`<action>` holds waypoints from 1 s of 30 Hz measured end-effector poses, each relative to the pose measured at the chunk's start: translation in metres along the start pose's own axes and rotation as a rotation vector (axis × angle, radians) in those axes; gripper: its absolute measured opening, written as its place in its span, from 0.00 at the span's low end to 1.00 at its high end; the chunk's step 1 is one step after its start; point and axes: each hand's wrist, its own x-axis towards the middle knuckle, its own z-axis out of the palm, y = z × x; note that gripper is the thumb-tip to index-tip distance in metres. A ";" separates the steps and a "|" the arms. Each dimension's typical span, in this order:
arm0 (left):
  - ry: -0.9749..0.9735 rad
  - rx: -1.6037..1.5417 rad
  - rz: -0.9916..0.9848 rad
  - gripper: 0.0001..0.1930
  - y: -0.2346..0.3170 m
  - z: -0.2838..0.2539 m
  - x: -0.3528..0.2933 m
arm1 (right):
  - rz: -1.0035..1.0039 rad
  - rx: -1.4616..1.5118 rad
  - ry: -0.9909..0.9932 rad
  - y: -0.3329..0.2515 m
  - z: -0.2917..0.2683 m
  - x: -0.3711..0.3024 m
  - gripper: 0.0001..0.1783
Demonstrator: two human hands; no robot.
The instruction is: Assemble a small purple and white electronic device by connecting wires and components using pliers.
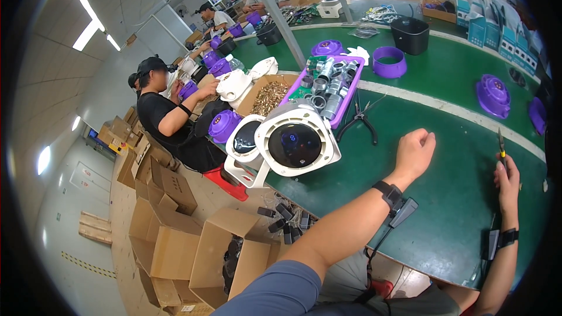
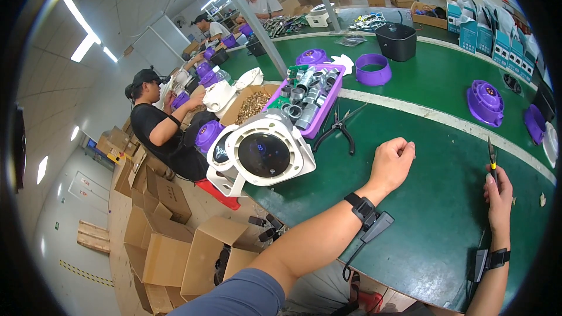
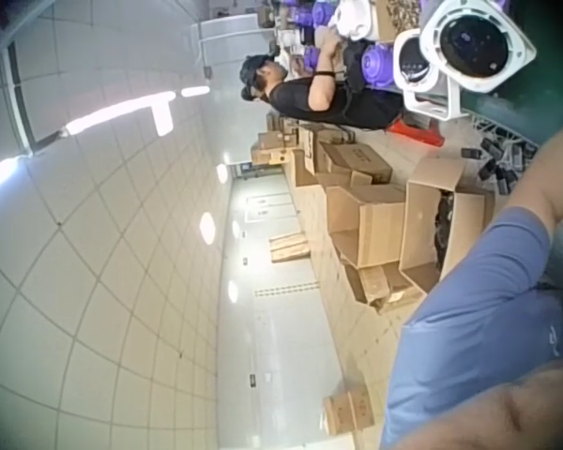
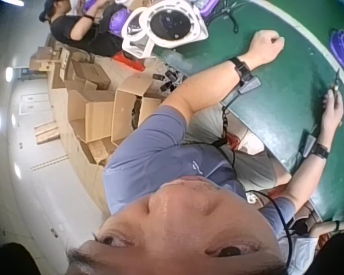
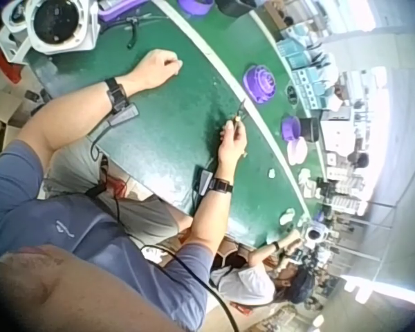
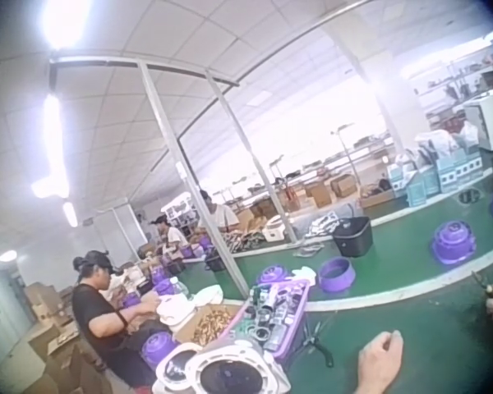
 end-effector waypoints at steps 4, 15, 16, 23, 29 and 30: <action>-0.015 0.000 -0.010 0.16 0.000 0.000 0.000 | -0.002 -0.003 -0.018 0.000 -0.003 0.000 0.22; -0.009 -0.006 -0.004 0.17 0.000 0.000 0.000 | 0.012 -0.005 -0.003 -0.002 0.000 -0.003 0.22; -0.008 -0.005 -0.005 0.17 -0.001 0.000 0.000 | 0.013 -0.004 -0.005 -0.001 0.000 -0.002 0.22; 0.060 -0.156 0.007 0.10 -0.003 0.003 0.001 | -0.005 -0.010 -0.017 -0.002 0.000 -0.002 0.21; 0.034 -0.191 0.018 0.09 -0.003 0.002 0.001 | -0.009 0.123 0.005 -0.001 0.002 -0.002 0.21; 0.018 -0.185 0.007 0.09 -0.004 0.002 0.001 | -0.001 0.154 0.000 -0.001 0.003 -0.002 0.22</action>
